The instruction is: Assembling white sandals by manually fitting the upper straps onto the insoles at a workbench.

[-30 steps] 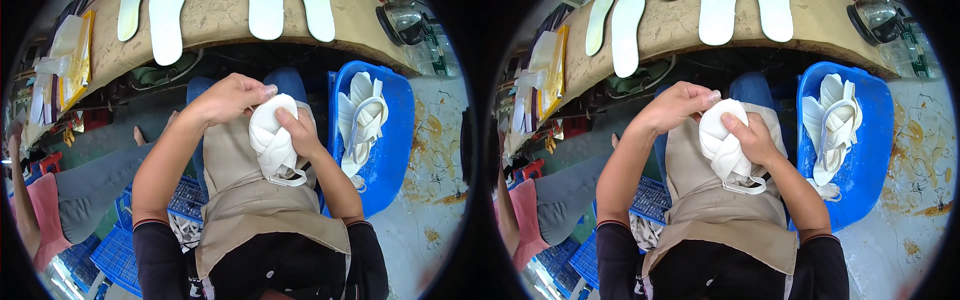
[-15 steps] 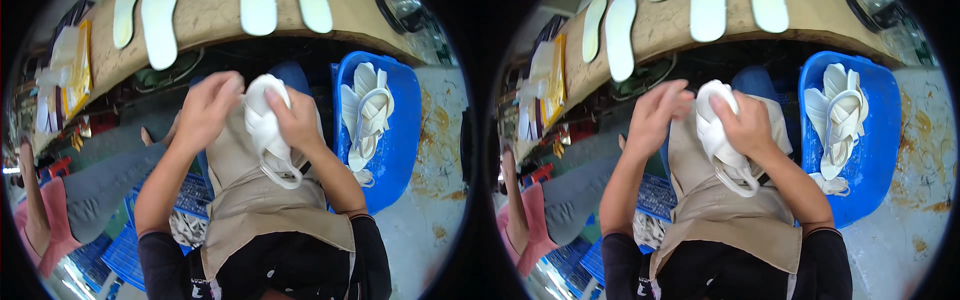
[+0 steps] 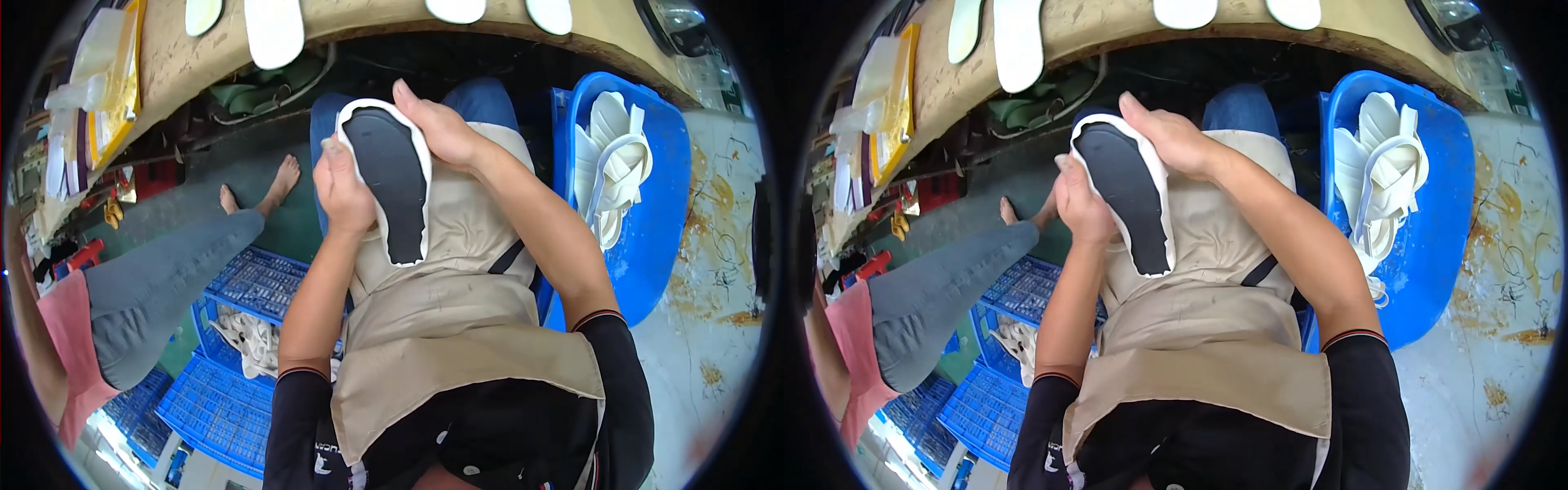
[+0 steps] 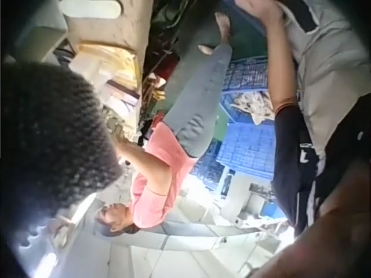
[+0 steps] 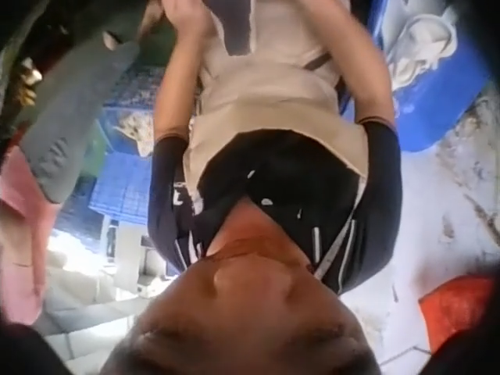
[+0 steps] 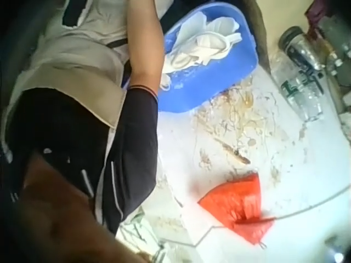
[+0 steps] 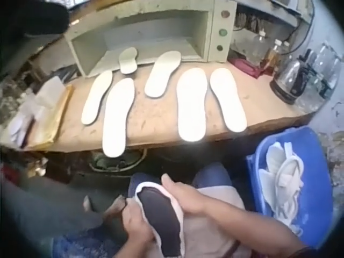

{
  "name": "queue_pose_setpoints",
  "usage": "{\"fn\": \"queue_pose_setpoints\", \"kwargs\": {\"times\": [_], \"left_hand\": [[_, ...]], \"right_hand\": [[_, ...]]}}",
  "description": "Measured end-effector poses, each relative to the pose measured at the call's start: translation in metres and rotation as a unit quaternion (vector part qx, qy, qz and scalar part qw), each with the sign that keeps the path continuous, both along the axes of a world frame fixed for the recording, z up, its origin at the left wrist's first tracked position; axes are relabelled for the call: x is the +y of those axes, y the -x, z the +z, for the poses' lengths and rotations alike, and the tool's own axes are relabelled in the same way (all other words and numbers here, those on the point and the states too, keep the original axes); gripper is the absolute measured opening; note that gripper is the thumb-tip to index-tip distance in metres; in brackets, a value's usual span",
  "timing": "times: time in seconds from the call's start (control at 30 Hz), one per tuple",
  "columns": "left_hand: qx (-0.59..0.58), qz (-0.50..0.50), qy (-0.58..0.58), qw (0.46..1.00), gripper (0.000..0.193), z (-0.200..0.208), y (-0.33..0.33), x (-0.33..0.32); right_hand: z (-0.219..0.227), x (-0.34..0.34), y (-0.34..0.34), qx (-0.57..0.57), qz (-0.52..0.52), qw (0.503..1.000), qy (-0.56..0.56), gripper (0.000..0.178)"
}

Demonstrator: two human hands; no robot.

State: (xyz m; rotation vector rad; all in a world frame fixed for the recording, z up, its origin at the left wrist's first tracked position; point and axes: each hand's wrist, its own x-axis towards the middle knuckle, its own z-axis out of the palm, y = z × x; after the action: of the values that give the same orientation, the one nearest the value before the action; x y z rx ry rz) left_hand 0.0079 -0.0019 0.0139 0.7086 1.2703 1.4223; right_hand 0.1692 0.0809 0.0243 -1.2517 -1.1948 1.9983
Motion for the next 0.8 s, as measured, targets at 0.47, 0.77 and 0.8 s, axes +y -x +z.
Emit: {"fn": "queue_pose_setpoints", "kwargs": {"times": [0.47, 0.77, 0.8], "left_hand": [[0.076, 0.099, 0.069, 0.99, 0.048, -0.032, 0.007, -0.025], [0.103, 0.112, 0.073, 0.986, 0.051, -0.013, 0.005, -0.043], [0.106, 0.117, 0.066, 0.985, 0.051, -0.012, 0.006, -0.042]], "right_hand": [[-0.044, -0.131, -0.004, -0.238, 0.025, 0.896, -0.375, 0.032], [-0.012, -0.128, -0.025, -0.091, 0.17, 0.979, -0.068, 0.052], [-0.01, -0.125, -0.026, -0.088, 0.173, 0.978, -0.077, 0.052]]}}
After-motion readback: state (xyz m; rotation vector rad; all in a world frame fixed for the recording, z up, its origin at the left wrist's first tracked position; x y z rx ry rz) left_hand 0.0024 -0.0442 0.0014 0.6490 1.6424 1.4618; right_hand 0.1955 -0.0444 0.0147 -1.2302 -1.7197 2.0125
